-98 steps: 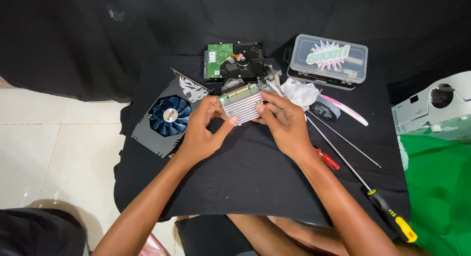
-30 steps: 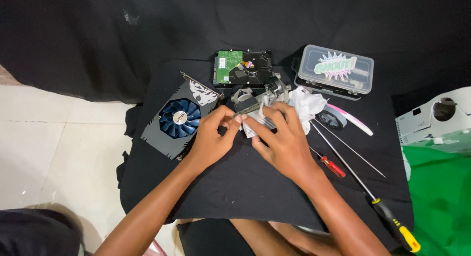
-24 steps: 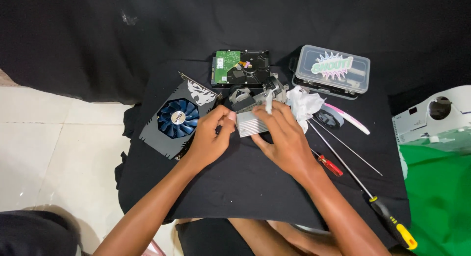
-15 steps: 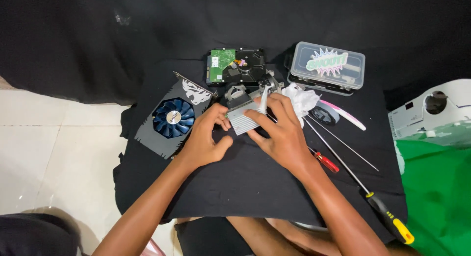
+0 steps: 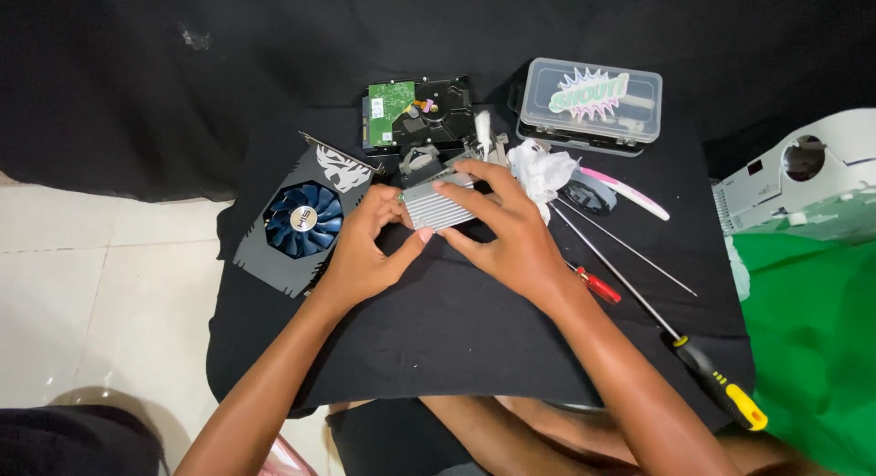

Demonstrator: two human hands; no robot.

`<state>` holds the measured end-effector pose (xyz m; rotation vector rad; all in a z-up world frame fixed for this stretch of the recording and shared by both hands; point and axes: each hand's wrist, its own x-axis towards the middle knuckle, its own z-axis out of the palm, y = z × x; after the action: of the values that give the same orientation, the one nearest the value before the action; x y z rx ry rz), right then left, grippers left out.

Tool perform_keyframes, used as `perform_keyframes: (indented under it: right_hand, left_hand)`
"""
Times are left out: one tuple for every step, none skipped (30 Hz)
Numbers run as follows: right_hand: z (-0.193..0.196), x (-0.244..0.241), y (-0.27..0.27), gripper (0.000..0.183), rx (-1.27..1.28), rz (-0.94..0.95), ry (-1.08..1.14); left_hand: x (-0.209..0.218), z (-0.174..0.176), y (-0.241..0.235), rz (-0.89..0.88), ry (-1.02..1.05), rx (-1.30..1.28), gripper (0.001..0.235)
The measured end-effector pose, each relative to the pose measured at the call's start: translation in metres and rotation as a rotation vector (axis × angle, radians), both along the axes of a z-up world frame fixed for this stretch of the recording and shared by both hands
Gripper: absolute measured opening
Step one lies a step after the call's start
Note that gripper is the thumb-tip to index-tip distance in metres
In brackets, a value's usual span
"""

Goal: The person cleans a green circuit board with a white cloth, wiping the surface thoroughly. They then place a metal heatsink onto the board and use a screwdriver to secure it in place.

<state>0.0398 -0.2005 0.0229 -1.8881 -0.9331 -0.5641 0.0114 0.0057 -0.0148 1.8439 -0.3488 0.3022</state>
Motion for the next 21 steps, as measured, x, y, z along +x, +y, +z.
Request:
perform_keyframes:
  right_hand:
    - [-0.001,0.001,-0.002,0.047,0.001,-0.004,0.002]
    - [-0.002,0.002,-0.003,0.054,0.045,0.012,0.046]
    - [-0.003,0.003,-0.004,0.061,0.09,0.028,0.09]
    - [-0.001,0.003,-0.006,0.061,0.09,0.028,0.092]
    - [0.001,0.002,-0.007,0.065,0.135,0.009,0.198]
    - [0.004,0.003,-0.007,0.069,0.179,-0.006,0.302]
    - [0.001,0.004,-0.007,0.069,0.178,-0.002,0.302]
    - [-0.002,0.005,-0.008,0.065,0.217,0.007,0.387]
    - [-0.006,0.006,-0.008,0.062,0.255,0.016,0.472]
    - [-0.011,0.008,-0.008,0.062,0.254,0.019,0.472]
    - [-0.017,0.01,-0.008,0.062,0.316,0.055,0.567]
    - [-0.023,0.012,-0.008,0.063,0.378,0.089,0.663]
    - [-0.026,0.014,-0.01,0.063,0.378,0.088,0.664]
    - [-0.028,0.018,-0.012,0.056,0.378,0.094,0.677]
    - [-0.029,0.022,-0.014,0.049,0.378,0.101,0.689]
    - [-0.026,0.022,-0.015,0.049,0.375,0.105,0.688]
    - [-0.023,0.022,-0.016,0.048,0.371,0.115,0.721]
    - [-0.02,0.022,-0.018,0.048,0.366,0.123,0.752]
    - [-0.025,0.024,-0.017,0.048,0.365,0.125,0.75]
    - [-0.03,0.026,-0.017,0.048,0.368,0.128,0.755]
    - [-0.035,0.027,-0.016,0.047,0.372,0.131,0.76]
  left_hand:
    - [-0.001,0.004,-0.002,-0.004,0.002,0.001,0.037]
    - [-0.002,0.008,-0.004,0.005,0.014,-0.006,0.035]
    - [-0.003,0.012,-0.005,0.013,0.026,-0.013,0.034]
    - [-0.002,0.011,-0.004,0.013,0.028,-0.013,0.034]
    - [-0.002,0.01,-0.002,0.009,0.022,-0.031,0.032]
    - [-0.002,0.009,0.0,0.009,0.014,-0.049,0.03]
    - [-0.002,0.012,-0.001,0.013,0.013,-0.05,0.03]
    - [-0.002,0.014,-0.002,0.011,0.001,-0.051,0.028]
    - [-0.002,0.017,-0.003,0.01,-0.012,-0.051,0.027]
    - [-0.002,0.015,-0.003,0.012,-0.013,-0.053,0.027]
    - [-0.002,0.013,-0.003,0.014,-0.016,-0.069,0.027]
    - [-0.001,0.011,-0.003,0.012,-0.018,-0.086,0.026]
    - [-0.004,0.014,-0.004,0.012,-0.017,-0.087,0.026]
    - [-0.005,0.016,-0.005,0.011,-0.018,-0.098,0.027]
    - [-0.006,0.019,-0.006,0.01,-0.019,-0.108,0.028]
    - [-0.006,0.019,-0.006,0.014,-0.021,-0.109,0.028]
    - [-0.006,0.019,-0.005,0.001,-0.008,-0.102,0.029]
    - [-0.005,0.019,-0.005,-0.013,0.006,-0.095,0.03]
    - [-0.006,0.017,-0.003,-0.011,0.003,-0.096,0.03]
    - [-0.005,0.015,-0.002,-0.021,0.013,-0.08,0.031]
    - [-0.005,0.013,-0.001,-0.031,0.023,-0.064,0.033]
